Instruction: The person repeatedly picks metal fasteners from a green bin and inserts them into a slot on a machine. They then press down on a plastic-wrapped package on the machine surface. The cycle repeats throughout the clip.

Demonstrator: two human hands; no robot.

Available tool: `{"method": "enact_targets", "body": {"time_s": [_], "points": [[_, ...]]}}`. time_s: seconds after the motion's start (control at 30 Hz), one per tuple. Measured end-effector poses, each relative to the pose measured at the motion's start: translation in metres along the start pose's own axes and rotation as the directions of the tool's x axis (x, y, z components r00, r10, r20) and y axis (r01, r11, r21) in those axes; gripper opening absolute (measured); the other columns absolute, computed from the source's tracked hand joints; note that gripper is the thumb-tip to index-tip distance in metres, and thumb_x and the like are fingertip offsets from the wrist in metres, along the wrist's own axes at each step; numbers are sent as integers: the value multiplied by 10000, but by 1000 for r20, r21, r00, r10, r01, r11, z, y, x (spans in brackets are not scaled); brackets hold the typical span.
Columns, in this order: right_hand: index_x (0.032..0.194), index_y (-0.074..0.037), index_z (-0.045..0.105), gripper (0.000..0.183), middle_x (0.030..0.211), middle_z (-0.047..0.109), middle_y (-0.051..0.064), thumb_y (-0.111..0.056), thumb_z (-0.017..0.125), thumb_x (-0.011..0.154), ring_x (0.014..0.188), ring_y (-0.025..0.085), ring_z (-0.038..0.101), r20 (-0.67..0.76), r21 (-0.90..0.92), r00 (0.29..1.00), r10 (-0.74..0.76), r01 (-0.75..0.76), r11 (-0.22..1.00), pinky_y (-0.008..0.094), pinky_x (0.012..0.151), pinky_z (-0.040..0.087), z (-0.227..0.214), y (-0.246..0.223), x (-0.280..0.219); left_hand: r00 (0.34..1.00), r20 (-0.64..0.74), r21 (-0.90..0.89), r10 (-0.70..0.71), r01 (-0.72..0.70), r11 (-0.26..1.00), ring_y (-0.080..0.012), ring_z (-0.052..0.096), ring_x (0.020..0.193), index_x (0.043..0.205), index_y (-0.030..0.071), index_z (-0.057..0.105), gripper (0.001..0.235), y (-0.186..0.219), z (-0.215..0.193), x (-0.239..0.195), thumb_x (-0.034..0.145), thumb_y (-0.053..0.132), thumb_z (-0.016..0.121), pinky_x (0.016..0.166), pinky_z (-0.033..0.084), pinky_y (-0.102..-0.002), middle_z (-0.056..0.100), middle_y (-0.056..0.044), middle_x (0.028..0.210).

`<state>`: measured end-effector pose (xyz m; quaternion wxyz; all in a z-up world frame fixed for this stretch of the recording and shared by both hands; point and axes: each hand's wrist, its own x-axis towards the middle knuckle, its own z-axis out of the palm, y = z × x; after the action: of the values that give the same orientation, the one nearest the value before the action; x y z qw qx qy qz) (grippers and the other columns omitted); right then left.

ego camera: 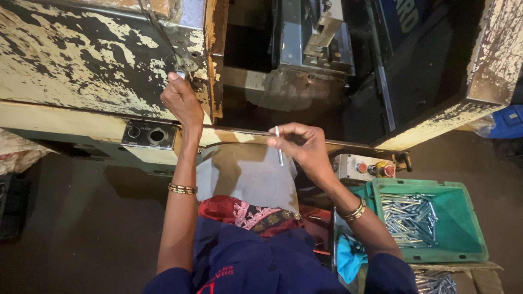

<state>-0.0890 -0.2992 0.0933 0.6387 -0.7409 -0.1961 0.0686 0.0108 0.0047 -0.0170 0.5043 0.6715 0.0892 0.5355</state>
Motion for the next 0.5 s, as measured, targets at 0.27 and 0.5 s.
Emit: {"method": "enact_targets", "body": {"time_s": [0.27,0.5], "points": [[1338,-23,639,402,1055,740,102,-291,589,1042,980,218,732,135,445,979,152,-197,873,383,870,625,-3,14,4,1000,-9,3,-6,6,1000,-143,272,449,576,79,289,667,22,-3,0,1159,399,336,507,212,-372,290,-18,486],[1445,-57,499,472,1127,680,131,-344,466,1072,1107,284,697,242,581,960,142,-260,771,492,891,634,1,13,-7,1000,-7,16,0,0,1000,-149,266,447,573,82,289,669,20,-3,1,1158,405,321,505,213,-374,286,-18,486]]}}
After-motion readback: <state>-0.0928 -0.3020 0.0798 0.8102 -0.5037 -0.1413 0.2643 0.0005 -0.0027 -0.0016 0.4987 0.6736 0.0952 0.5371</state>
